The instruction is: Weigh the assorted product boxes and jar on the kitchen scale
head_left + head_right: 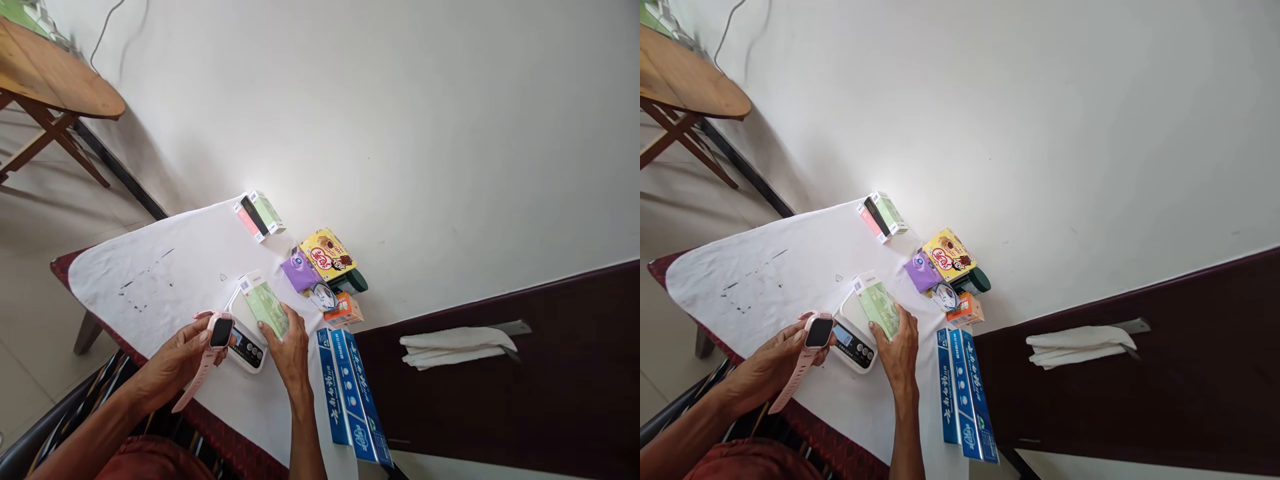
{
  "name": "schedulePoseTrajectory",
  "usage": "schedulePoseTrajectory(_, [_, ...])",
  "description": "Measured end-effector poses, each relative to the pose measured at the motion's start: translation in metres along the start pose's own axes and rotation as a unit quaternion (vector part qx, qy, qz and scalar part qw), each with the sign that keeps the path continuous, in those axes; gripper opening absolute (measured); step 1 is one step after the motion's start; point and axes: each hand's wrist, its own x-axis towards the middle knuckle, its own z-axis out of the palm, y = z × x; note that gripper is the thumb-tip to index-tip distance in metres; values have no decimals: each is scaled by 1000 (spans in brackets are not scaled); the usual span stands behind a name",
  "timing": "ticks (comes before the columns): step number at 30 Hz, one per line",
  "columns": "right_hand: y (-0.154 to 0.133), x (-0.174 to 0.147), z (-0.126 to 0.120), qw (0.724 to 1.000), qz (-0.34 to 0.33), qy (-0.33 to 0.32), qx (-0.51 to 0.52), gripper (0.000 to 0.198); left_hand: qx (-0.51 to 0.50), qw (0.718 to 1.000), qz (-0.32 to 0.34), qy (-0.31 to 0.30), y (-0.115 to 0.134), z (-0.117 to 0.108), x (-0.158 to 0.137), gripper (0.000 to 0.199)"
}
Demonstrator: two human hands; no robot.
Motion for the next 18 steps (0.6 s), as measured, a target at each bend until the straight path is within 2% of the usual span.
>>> schedulePoseTrajectory(3, [0,-3,-9,1000,4,-4,20,73,-3,1000,-2,-4,-1,-3,1,32])
schedulePoseTrajectory(9, [5,-14,-30,999,33,29,28,69,-1,1000,-1,-13,-2,-3,1,34])
schedulePoseTrajectory(13, [9,-17,-26,999,34,9,21,71,-6,1000,-1,-12,-2,-2,1,36])
schedulePoseTrajectory(18, [10,-10,-12,999,22,-7,30,60,-22,1000,-3,-10,-3,-2,1,35])
